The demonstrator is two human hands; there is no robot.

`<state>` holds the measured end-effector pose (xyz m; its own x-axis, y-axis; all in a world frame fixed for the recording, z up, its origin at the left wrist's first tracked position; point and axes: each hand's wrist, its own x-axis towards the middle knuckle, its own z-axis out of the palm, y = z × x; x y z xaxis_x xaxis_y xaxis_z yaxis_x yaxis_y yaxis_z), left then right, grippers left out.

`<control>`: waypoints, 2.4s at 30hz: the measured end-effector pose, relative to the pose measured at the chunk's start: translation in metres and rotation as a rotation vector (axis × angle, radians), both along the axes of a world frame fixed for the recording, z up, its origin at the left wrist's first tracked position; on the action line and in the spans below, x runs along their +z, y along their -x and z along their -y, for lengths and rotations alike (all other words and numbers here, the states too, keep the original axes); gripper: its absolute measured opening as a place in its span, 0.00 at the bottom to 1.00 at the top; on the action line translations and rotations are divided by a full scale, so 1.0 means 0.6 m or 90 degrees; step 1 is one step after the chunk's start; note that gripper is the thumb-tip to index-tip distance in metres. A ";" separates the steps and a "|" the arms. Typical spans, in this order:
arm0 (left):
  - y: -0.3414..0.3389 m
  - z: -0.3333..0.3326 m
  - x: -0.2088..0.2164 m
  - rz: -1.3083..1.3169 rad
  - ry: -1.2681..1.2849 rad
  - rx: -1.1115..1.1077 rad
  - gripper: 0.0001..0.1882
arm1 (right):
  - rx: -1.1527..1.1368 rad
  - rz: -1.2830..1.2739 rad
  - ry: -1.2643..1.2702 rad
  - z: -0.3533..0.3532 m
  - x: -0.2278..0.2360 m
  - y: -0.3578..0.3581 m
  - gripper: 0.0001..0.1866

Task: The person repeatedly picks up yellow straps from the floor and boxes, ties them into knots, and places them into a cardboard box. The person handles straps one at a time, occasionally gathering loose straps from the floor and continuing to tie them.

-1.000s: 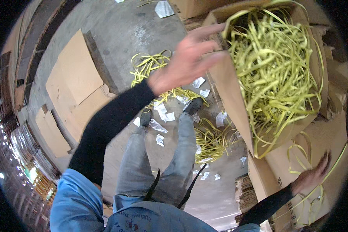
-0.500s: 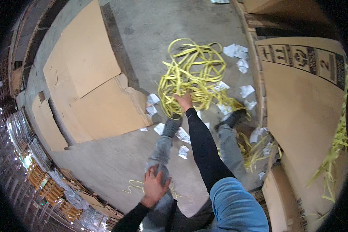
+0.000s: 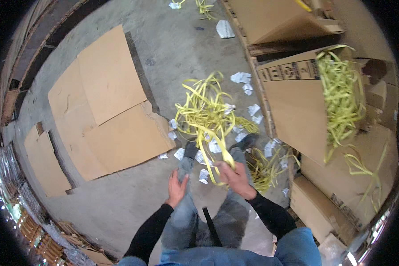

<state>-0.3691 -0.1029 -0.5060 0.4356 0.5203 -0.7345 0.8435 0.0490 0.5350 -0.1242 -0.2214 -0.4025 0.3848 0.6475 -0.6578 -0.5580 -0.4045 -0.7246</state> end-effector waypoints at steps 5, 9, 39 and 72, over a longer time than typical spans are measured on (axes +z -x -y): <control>-0.084 0.075 0.084 0.079 0.346 0.223 0.42 | -0.418 0.011 0.118 0.064 0.297 -0.022 0.23; -0.171 0.127 0.125 0.161 0.837 0.332 0.49 | -0.314 0.118 -0.056 0.172 0.488 0.101 0.21; -0.398 0.194 1.008 1.163 0.527 -0.170 0.31 | -0.952 0.908 1.058 1.217 1.040 1.186 0.16; -0.660 -0.340 0.841 0.885 0.767 -0.606 0.20 | -1.489 0.480 -0.207 1.020 0.650 0.816 0.18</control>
<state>0.0267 0.1011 -0.0014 0.6616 -0.5364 0.5240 -0.0380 0.6739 0.7379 -0.6141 -0.8337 -0.0127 0.3064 -0.9389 -0.1571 0.5130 0.3018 -0.8036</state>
